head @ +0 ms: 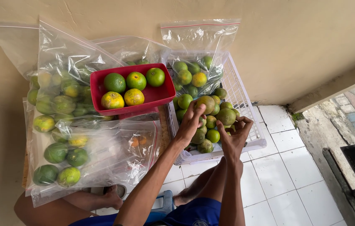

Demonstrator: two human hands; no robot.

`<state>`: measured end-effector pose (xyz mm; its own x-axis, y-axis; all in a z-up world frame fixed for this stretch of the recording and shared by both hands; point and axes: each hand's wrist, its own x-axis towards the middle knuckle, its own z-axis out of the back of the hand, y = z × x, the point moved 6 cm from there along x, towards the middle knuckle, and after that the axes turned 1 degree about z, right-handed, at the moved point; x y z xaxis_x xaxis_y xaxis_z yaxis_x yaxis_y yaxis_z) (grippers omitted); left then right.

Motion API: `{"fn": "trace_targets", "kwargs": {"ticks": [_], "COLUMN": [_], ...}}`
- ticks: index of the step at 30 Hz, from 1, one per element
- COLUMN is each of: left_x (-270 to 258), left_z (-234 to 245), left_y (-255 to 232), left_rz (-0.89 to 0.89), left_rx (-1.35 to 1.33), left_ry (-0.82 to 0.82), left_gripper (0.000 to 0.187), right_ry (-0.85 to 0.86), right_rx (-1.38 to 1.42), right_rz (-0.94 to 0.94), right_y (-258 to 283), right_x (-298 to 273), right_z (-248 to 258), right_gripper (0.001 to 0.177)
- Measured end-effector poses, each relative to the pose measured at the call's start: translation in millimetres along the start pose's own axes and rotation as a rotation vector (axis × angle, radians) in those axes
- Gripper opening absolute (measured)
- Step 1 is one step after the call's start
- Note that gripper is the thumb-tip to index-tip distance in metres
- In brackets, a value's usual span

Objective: Picking citrus fruits from a crate, placing them in a tray, and then packing them into plastic zip-lock bags.

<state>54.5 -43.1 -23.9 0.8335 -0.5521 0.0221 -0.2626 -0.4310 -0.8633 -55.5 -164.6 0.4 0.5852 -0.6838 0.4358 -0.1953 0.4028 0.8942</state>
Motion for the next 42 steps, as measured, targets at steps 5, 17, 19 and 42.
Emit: {"fn": "trace_targets", "kwargs": {"ticks": [5, 17, 19, 42], "left_x": [-9, -14, -12, 16], "left_z": [-11, -13, -11, 13], "left_y": [-18, -29, -25, 33], "left_rz": [-0.076, -0.130, -0.143, -0.041], "left_rx": [-0.005, 0.137, 0.200, 0.178], "left_ry": [0.023, 0.046, 0.016, 0.013], "left_gripper": [0.064, 0.066, 0.064, 0.058], "right_ry": [-0.023, -0.037, -0.068, -0.036], "right_rx": [0.033, -0.015, -0.054, 0.096], "right_rz": [0.027, -0.108, -0.124, -0.140], "right_y": [20, -3, -28, -15], "right_x": [-3, -2, 0, 2], "right_z": [2, 6, 15, 10], "right_gripper": [0.068, 0.040, 0.046, 0.047]}}
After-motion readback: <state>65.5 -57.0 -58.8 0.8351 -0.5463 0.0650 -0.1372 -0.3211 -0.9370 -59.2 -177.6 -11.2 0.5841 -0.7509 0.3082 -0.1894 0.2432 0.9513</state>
